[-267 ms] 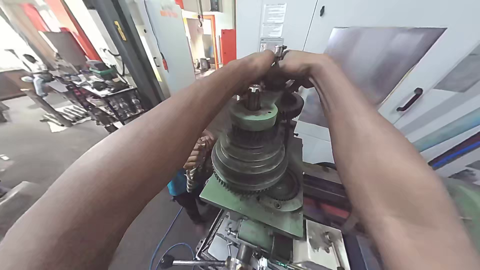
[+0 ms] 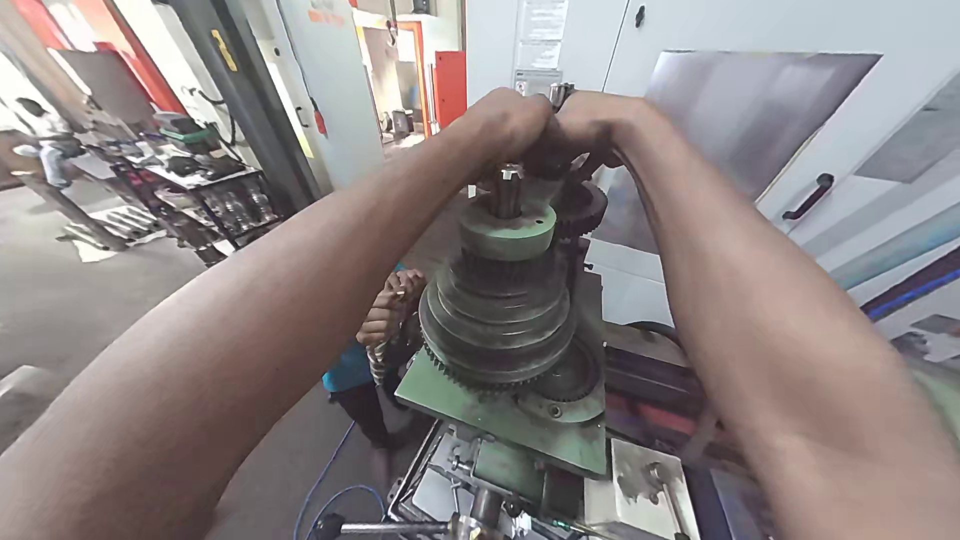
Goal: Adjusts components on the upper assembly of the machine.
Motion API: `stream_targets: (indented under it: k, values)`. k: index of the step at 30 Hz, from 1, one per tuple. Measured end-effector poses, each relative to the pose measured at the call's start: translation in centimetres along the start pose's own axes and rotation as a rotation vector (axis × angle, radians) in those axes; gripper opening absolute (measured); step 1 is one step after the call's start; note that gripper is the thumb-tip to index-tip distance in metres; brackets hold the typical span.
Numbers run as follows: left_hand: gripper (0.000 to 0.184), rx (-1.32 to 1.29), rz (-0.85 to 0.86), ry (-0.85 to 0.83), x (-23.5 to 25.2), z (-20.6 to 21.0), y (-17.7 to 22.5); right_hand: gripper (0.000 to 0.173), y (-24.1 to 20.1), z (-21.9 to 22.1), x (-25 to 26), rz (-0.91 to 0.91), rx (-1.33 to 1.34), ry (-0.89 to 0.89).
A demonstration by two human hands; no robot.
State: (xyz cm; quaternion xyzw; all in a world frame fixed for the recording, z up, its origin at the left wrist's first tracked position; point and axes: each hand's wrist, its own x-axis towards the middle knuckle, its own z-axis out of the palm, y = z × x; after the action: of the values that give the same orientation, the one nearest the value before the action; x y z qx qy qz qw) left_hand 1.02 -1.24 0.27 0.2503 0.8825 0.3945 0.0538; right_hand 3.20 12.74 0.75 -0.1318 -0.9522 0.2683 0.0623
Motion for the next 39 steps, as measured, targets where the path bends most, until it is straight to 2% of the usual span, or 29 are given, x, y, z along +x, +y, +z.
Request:
stream_targets:
  k: [3, 5, 7, 10, 13, 18, 24, 29, 34, 39]
  values:
    - [0.038, 0.010, -0.001, 0.032, -1.8, 0.1, 0.8, 0.045, -0.2, -0.2, -0.3, 0.012, -0.017, 0.008]
    - [0.037, -0.001, -0.093, -0.039, -5.0, -0.7, 2.7, 0.045, -0.1, -0.3, -0.4, 0.010, 0.000, -0.005]
    - [0.036, -0.082, -0.054, -0.028, -2.7, -0.4, 1.4, 0.048, 0.1, -0.3, -0.2, 0.019, 0.049, -0.037]
    - [0.035, -0.198, -0.124, -0.090, 0.1, -0.3, 0.6, 0.037, -0.2, -0.2, -0.6, 0.051, 0.155, -0.086]
    - [0.033, -0.245, -0.128, -0.093, -0.3, 0.1, 0.8, 0.028, -0.3, -0.1, -0.5, 0.069, 0.195, -0.126]
    - [0.029, -0.298, -0.055, -0.116, -0.7, 0.2, 0.7, 0.031, 0.3, -0.1, 0.1, 0.055, 0.213, -0.091]
    - [0.033, -0.256, -0.118, -0.138, 0.2, -0.1, 0.0, 0.050, -0.6, -0.6, -0.3, 0.043, -0.029, -0.038]
    - [0.036, -0.264, -0.082, -0.120, 0.3, 0.1, -0.4, 0.046, 0.1, -0.2, 0.1, 0.009, 0.055, -0.061]
    - [0.036, -0.308, -0.068, -0.121, 0.4, -0.1, -1.0, 0.028, 0.7, 0.3, 0.5, 0.013, 0.212, -0.073]
    - [0.046, -0.327, -0.053, -0.150, 0.9, -0.7, -2.2, 0.029, 1.3, -0.1, 0.8, -0.007, 0.212, -0.077]
